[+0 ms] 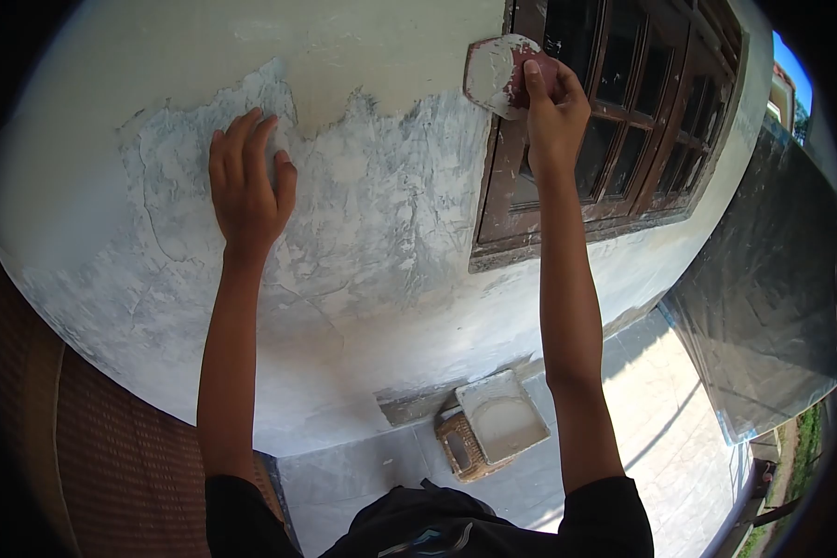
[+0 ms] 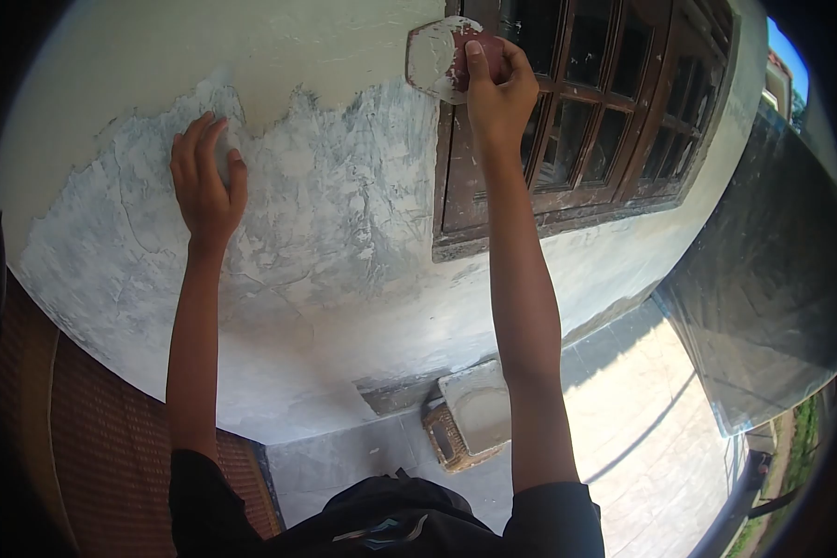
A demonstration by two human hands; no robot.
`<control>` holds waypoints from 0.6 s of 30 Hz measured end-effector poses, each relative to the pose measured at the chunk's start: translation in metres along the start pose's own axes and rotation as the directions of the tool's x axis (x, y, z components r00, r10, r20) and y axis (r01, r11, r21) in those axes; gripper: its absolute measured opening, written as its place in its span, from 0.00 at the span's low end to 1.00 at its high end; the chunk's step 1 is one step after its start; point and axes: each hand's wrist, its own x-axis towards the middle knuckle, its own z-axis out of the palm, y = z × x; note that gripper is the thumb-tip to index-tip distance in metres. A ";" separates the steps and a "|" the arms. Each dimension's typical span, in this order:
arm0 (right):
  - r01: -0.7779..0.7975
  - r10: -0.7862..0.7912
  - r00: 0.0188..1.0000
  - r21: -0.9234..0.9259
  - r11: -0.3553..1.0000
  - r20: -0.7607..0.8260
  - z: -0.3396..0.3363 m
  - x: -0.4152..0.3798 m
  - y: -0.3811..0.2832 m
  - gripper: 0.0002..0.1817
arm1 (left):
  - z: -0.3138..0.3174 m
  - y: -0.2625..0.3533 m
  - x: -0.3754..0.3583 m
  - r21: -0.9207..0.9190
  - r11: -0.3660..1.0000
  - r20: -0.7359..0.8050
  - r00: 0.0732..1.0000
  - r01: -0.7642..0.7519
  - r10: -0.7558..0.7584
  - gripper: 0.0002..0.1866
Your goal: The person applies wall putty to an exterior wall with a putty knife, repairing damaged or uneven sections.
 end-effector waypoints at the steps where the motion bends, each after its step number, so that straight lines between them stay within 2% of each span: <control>1: 0.000 0.000 1.000 0.002 1.000 0.004 0.002 -0.001 0.000 0.18 | 0.000 0.001 0.000 0.001 1.000 -0.004 1.000 0.006 -0.006 0.22; 3: 0.021 -0.030 0.998 0.137 0.990 0.062 0.007 -0.005 -0.003 0.17 | -0.001 0.000 0.001 0.006 1.000 -0.005 1.000 0.005 -0.005 0.22; 5: 0.031 -0.043 0.994 0.123 0.992 0.101 0.020 -0.013 -0.009 0.17 | -0.001 0.001 0.000 0.000 1.000 0.003 1.000 0.000 0.000 0.22; 7: 0.118 -0.113 0.975 -0.016 0.993 0.191 0.031 -0.017 -0.011 0.16 | -0.002 -0.002 0.000 -0.010 1.000 0.010 1.000 -0.005 0.006 0.22; 9: 0.127 -0.114 0.977 -0.063 0.990 0.180 0.027 -0.013 -0.005 0.16 | -0.002 -0.002 -0.001 -0.012 1.000 0.013 1.000 -0.013 0.013 0.22; 12: 0.010 -0.010 0.997 -0.006 1.000 0.073 0.014 -0.006 -0.009 0.16 | -0.002 -0.001 -0.001 -0.002 1.000 0.004 1.000 -0.011 0.011 0.23; 15: 0.010 -0.018 0.989 0.056 0.998 0.145 0.015 -0.008 -0.007 0.17 | -0.001 0.000 0.000 0.006 1.000 0.001 1.000 -0.005 0.005 0.23; 17: 0.037 -0.043 0.987 0.040 0.998 0.153 0.021 -0.013 -0.004 0.17 | -0.001 0.000 -0.001 0.004 1.000 0.009 1.000 -0.007 0.007 0.22; 18: 0.052 -0.045 0.986 -0.043 0.998 0.158 0.022 -0.013 -0.002 0.17 | -0.002 -0.001 -0.001 0.001 1.000 0.017 1.000 -0.005 0.005 0.22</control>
